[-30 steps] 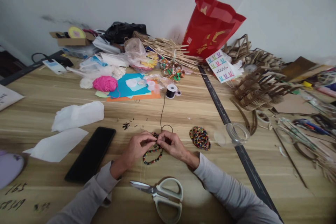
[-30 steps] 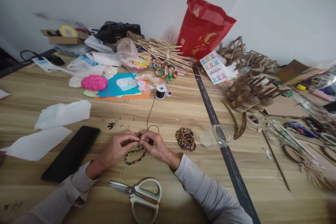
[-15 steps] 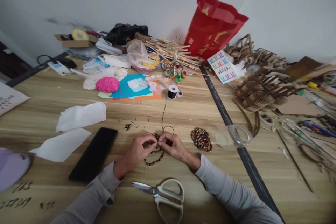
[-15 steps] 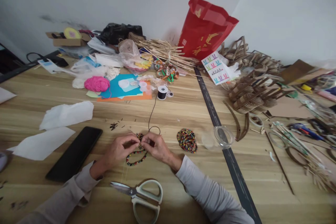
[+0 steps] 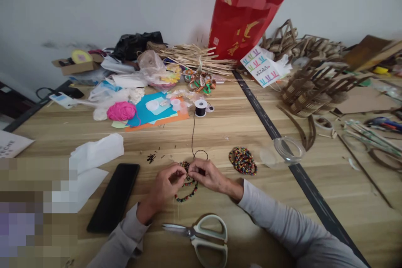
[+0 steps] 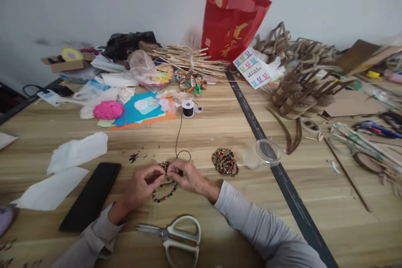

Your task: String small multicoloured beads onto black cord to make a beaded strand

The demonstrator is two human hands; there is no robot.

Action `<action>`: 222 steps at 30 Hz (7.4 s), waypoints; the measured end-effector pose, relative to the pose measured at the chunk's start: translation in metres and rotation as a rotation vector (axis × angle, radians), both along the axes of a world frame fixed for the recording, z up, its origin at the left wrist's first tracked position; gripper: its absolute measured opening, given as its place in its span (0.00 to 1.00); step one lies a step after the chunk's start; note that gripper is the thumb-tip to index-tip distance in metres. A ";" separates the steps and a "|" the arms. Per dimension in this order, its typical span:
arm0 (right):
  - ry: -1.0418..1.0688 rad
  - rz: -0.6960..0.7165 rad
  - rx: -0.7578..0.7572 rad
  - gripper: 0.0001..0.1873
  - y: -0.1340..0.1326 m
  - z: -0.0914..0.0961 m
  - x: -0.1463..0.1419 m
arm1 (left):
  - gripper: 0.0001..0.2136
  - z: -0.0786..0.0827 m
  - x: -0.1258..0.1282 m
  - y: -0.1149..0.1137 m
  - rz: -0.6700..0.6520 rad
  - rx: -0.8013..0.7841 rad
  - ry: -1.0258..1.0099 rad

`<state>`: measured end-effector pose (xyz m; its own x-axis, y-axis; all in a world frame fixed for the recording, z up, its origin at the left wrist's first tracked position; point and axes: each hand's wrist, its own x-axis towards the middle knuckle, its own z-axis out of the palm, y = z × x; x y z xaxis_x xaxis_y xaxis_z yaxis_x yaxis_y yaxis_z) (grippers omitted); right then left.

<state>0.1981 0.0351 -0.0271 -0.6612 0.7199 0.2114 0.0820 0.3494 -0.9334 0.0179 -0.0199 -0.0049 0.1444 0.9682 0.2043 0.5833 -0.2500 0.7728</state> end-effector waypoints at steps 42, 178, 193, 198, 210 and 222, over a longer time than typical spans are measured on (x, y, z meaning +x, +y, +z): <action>0.118 -0.013 -0.138 0.09 0.001 0.000 -0.001 | 0.04 -0.003 -0.010 0.005 0.113 -0.266 -0.266; -0.889 0.244 0.840 0.08 -0.030 0.068 0.021 | 0.08 0.036 -0.027 -0.047 0.200 -0.171 -0.397; -0.944 -0.002 0.885 0.07 -0.023 0.102 0.046 | 0.10 0.042 -0.001 -0.034 -0.033 -0.289 -0.447; -0.902 0.005 0.779 0.09 -0.049 0.116 0.050 | 0.10 0.044 0.009 -0.032 -0.078 -0.361 -0.475; -0.677 0.154 0.560 0.09 -0.053 0.098 0.034 | 0.13 -0.005 0.041 -0.019 -0.120 -0.507 -0.797; -0.521 0.170 0.398 0.07 -0.041 0.079 0.036 | 0.20 -0.002 0.029 -0.022 -0.175 -0.632 -0.792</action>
<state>0.2337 -0.0055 0.0521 -0.8455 0.5303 0.0623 0.3999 0.7062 -0.5842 0.0468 -0.0417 -0.0070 0.3389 0.9104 -0.2372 -0.1565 0.3032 0.9400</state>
